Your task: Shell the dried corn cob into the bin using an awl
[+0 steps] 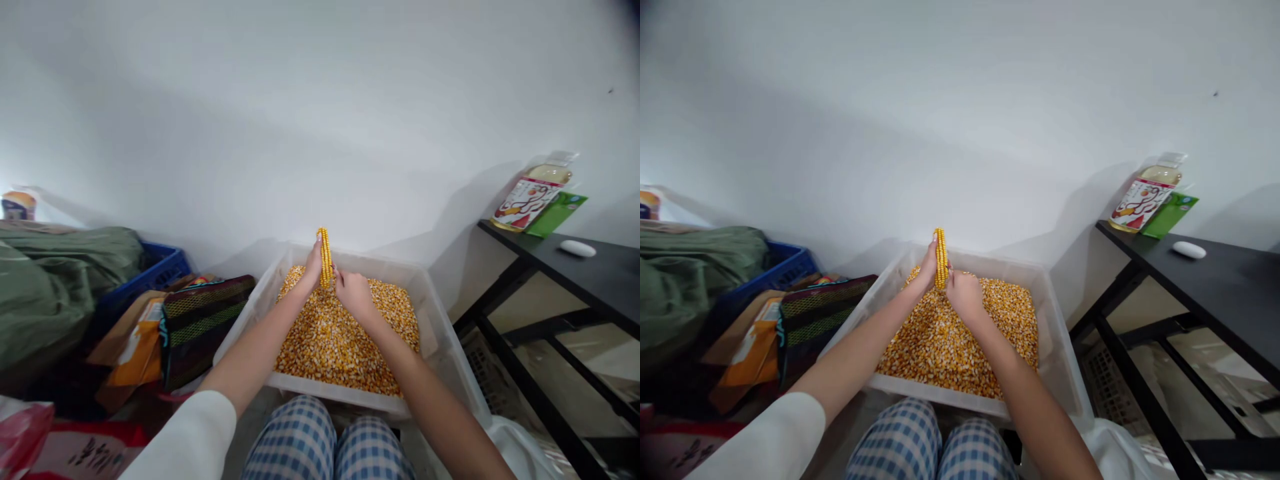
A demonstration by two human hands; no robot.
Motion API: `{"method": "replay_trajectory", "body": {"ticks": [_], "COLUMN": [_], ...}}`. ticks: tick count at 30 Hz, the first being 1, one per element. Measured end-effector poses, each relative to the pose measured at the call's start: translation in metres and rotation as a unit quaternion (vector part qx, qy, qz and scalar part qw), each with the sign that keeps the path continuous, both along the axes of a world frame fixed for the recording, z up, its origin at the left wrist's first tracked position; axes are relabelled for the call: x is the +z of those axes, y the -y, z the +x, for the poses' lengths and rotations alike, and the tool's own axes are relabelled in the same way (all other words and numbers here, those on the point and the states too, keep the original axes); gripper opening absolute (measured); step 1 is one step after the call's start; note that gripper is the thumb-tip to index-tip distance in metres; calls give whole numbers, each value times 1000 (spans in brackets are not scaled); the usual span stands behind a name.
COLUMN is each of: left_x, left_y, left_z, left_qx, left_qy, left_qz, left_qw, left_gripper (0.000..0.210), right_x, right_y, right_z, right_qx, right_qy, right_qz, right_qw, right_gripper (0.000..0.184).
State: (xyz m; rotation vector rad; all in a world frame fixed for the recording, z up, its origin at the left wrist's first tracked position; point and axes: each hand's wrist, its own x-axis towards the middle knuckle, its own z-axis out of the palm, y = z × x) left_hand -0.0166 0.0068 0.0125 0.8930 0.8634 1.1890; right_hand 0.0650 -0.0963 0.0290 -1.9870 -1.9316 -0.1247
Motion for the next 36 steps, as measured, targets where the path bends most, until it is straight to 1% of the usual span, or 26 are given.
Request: {"method": "replay_trajectory", "body": {"ticks": [5, 13, 20, 26, 30, 36], "left_x": [-1, 2, -1, -1, -1, -2], "left_y": [0, 1, -1, 0, 0, 0], "left_z": [-1, 0, 0, 0, -1, 0], "left_qx": [-2, 3, -9, -8, -10, -1], "left_qy": [-4, -11, -7, 0, 0, -11], "left_qz": [6, -3, 4, 9, -1, 14], "left_qw": [1000, 1000, 1000, 1000, 1000, 1000], "left_gripper": [58, 59, 58, 59, 58, 56], "right_x": [-1, 0, 0, 0, -1, 0], "right_y": [0, 0, 2, 1, 0, 1], "right_z": [0, 0, -1, 0, 1, -1], "right_qx": [12, -6, 11, -10, -2, 13], "right_qy": [2, 0, 1, 6, 9, 3], "right_qz": [16, 1, 6, -3, 5, 3], "right_qw": [1000, 1000, 1000, 1000, 1000, 1000], "right_gripper": [41, 42, 40, 43, 44, 41]}}
